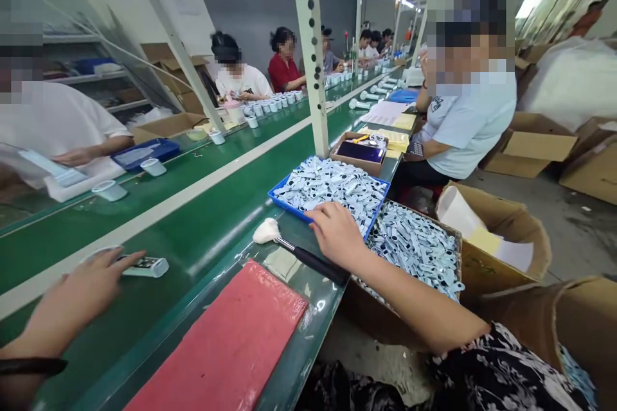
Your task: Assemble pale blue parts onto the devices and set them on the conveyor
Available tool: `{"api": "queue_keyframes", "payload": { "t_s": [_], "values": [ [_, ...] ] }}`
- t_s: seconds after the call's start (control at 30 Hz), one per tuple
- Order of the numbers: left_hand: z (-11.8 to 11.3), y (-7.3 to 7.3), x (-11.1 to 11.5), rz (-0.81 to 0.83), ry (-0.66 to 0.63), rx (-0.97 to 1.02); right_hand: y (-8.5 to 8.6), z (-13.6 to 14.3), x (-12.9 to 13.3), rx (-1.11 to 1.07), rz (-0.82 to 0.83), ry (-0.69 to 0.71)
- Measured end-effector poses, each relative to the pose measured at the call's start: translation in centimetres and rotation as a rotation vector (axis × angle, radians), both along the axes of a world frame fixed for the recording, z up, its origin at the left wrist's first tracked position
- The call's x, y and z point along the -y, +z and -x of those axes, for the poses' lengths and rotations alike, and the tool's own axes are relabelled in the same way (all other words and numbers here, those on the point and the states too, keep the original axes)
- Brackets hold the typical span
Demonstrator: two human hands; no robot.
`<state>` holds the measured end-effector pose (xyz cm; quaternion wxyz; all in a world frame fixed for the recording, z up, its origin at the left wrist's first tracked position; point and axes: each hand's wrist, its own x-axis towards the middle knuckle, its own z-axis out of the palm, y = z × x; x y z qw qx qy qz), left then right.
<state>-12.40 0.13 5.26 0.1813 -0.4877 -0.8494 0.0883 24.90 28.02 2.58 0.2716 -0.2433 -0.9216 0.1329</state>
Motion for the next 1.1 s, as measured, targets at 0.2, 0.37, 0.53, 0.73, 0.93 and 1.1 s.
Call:
{"api": "queue_keyframes", "payload": {
  "t_s": [0.2, 0.37, 0.53, 0.73, 0.93, 1.1],
  "values": [
    [-8.8, -5.0, -0.9, -0.273, -0.416, 0.111, 0.1, 3.4, -3.9, 0.108, 0.004, -0.017],
    [-17.7, -6.8, 0.5, -0.384, -0.646, 0.284, 0.5, 3.8, -4.5, -0.027, 0.129, -0.007],
    [-19.2, -6.9, 1.1, -0.553, -0.58, 0.611, 1.4, 5.1, -2.4, -0.269, 0.406, 0.026],
    [-18.8, -6.5, 1.5, -0.961, -0.26, 1.328, 0.5, 9.8, 7.6, -0.286, 0.886, 0.402],
    [-18.4, -5.6, 1.9, -1.307, -0.075, 1.475, 0.0, 13.4, 14.5, -0.192, 1.336, 0.594],
    [-17.7, -5.5, 2.1, -1.335, -0.001, 1.572, -1.0, 15.1, 14.4, -0.185, 1.285, 0.606]
  ]
}}
